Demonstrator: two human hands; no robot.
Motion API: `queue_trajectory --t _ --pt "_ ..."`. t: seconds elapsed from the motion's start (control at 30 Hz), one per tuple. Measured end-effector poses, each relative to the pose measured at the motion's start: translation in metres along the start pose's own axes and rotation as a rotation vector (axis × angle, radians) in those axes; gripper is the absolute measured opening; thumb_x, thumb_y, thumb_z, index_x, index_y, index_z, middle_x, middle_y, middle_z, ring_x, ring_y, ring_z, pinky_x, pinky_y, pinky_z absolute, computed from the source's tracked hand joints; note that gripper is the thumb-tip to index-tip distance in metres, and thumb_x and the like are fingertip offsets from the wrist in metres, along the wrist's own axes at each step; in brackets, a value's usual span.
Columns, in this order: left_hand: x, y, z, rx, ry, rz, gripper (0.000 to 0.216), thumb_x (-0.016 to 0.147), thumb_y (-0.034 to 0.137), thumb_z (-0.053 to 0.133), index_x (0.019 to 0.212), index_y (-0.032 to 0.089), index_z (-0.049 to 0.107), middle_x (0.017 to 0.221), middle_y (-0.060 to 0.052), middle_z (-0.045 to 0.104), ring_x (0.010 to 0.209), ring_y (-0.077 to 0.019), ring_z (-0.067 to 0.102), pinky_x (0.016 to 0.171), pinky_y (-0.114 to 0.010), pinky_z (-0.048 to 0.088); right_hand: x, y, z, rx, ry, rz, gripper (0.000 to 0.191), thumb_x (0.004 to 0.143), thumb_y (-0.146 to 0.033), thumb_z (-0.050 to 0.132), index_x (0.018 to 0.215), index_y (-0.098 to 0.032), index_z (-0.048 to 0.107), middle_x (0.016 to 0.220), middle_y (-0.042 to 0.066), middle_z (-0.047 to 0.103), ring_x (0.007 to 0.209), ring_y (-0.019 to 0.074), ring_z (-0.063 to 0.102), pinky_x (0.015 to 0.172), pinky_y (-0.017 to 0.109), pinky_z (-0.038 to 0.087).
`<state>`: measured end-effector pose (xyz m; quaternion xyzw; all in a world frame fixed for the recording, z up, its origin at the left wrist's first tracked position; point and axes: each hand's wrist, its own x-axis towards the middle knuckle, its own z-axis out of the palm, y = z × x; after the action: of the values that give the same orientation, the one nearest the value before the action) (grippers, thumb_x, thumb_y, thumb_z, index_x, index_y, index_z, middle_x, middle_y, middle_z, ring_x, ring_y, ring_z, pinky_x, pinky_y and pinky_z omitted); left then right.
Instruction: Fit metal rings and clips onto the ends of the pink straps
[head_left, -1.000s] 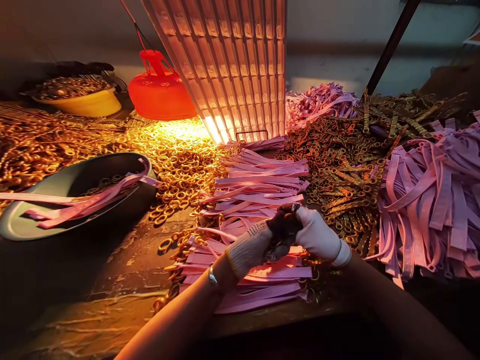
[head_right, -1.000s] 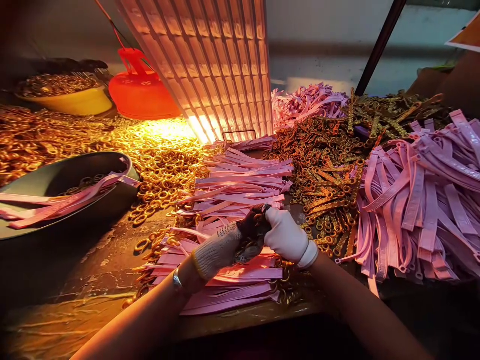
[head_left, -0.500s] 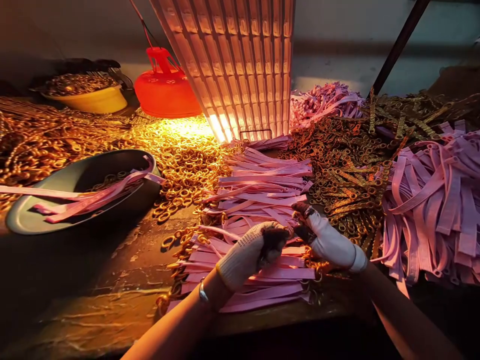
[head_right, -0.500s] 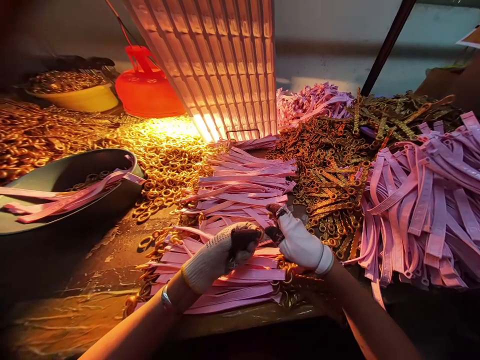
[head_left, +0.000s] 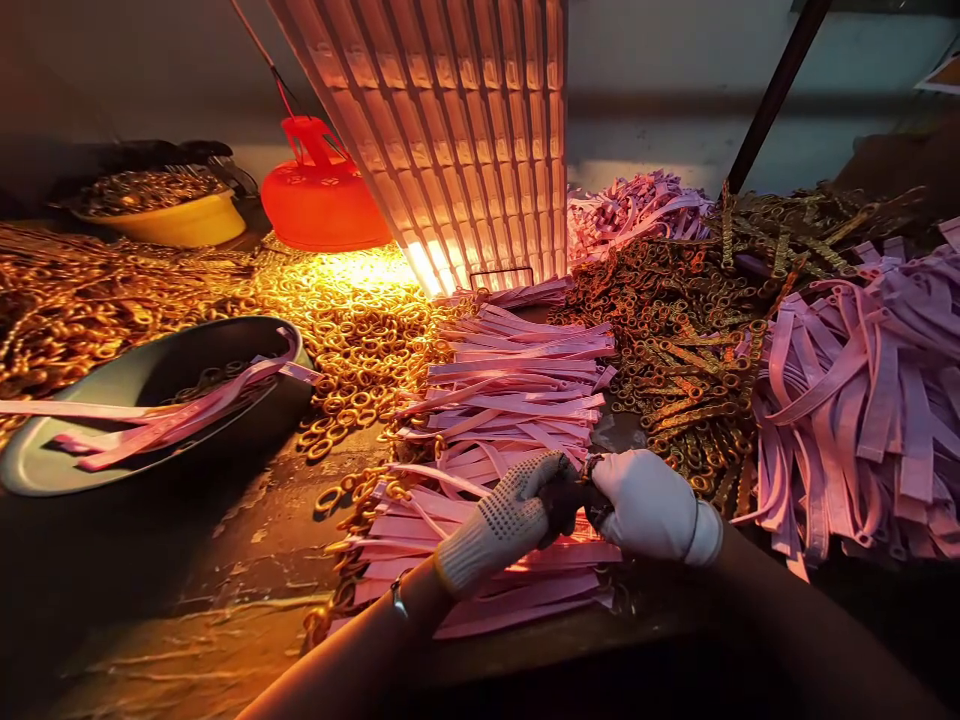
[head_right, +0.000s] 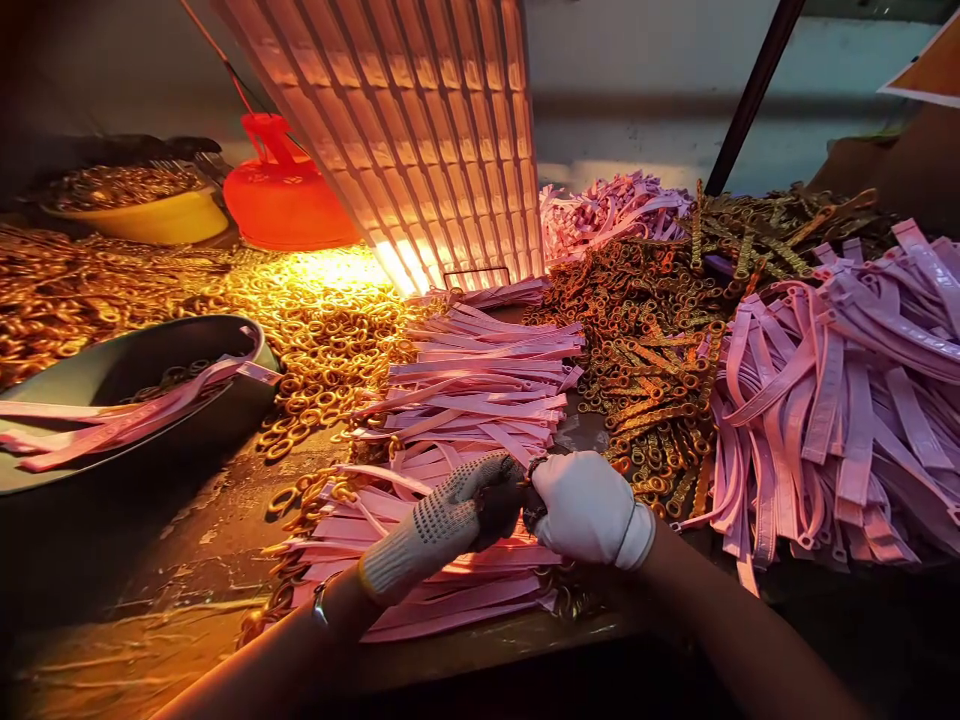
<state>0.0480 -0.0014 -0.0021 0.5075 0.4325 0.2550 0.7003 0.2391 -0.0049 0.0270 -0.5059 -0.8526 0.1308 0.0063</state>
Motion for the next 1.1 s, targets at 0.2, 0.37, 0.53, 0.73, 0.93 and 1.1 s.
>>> queue_trajectory --t 0.2,0.37,0.53,0.73,0.93,1.1 --pt "0.011 0.011 0.012 -0.388 0.106 -0.194 0.027 0.075 0.033 0.070 0.073 0.021 0.046 0.048 0.007 0.045 0.034 -0.0049 0.033 0.034 -0.014 0.023 -0.003 -0.016 -0.007 0.006 0.015 0.117 0.017 0.088 -0.026 0.056 0.087 -0.017 0.070 0.083 0.012 0.074 0.070 0.0236 0.066 0.055 0.032 0.028" --pt "0.033 0.021 -0.001 -0.257 0.160 -0.127 0.021 0.078 0.036 0.065 0.072 0.021 0.052 0.051 0.004 0.050 0.037 -0.0073 0.036 0.036 -0.016 0.032 0.002 -0.012 0.015 0.184 0.124 0.232 0.012 0.085 -0.019 0.058 0.092 -0.015 0.067 0.089 0.013 0.074 0.077 0.0235 0.067 0.060 0.030 0.035" --pt "0.080 0.048 -0.042 0.627 0.380 0.365 0.014 0.079 0.015 0.068 0.092 0.017 0.073 0.093 -0.006 0.071 0.094 -0.0187 0.062 0.078 -0.021 0.050 0.013 0.016 0.023 0.390 0.309 0.306 0.017 0.084 -0.012 0.055 0.096 -0.018 0.066 0.095 0.010 0.074 0.085 0.0215 0.067 0.070 0.028 0.040" --pt "0.111 0.057 -0.065 0.807 0.386 0.377 0.021 0.079 0.005 0.064 0.095 0.015 0.073 0.094 -0.004 0.065 0.088 -0.0182 0.058 0.077 -0.021 0.042 0.017 0.013 0.020 0.352 0.173 0.347 0.018 0.077 -0.010 0.056 0.091 -0.017 0.064 0.089 0.009 0.074 0.079 0.0216 0.067 0.067 0.028 0.038" --pt "0.074 0.056 -0.054 0.873 0.429 0.349 0.017 0.083 0.011 0.056 0.091 0.017 0.069 0.083 -0.006 0.065 0.073 -0.0188 0.058 0.066 -0.027 0.042 0.010 0.009 0.013 0.357 0.311 0.188 0.034 0.079 -0.012 0.055 0.110 -0.019 0.066 0.106 0.008 0.074 0.097 0.0225 0.066 0.083 0.028 0.045" --pt "0.013 0.045 -0.038 0.242 0.308 0.034 0.014 0.081 0.031 0.059 0.090 0.019 0.060 0.061 0.003 0.054 0.040 -0.0083 0.037 0.039 -0.019 0.028 0.010 -0.014 0.004 0.287 0.343 0.130 0.023 0.083 -0.014 0.057 0.103 -0.019 0.067 0.102 0.008 0.074 0.093 0.0219 0.066 0.077 0.028 0.045"
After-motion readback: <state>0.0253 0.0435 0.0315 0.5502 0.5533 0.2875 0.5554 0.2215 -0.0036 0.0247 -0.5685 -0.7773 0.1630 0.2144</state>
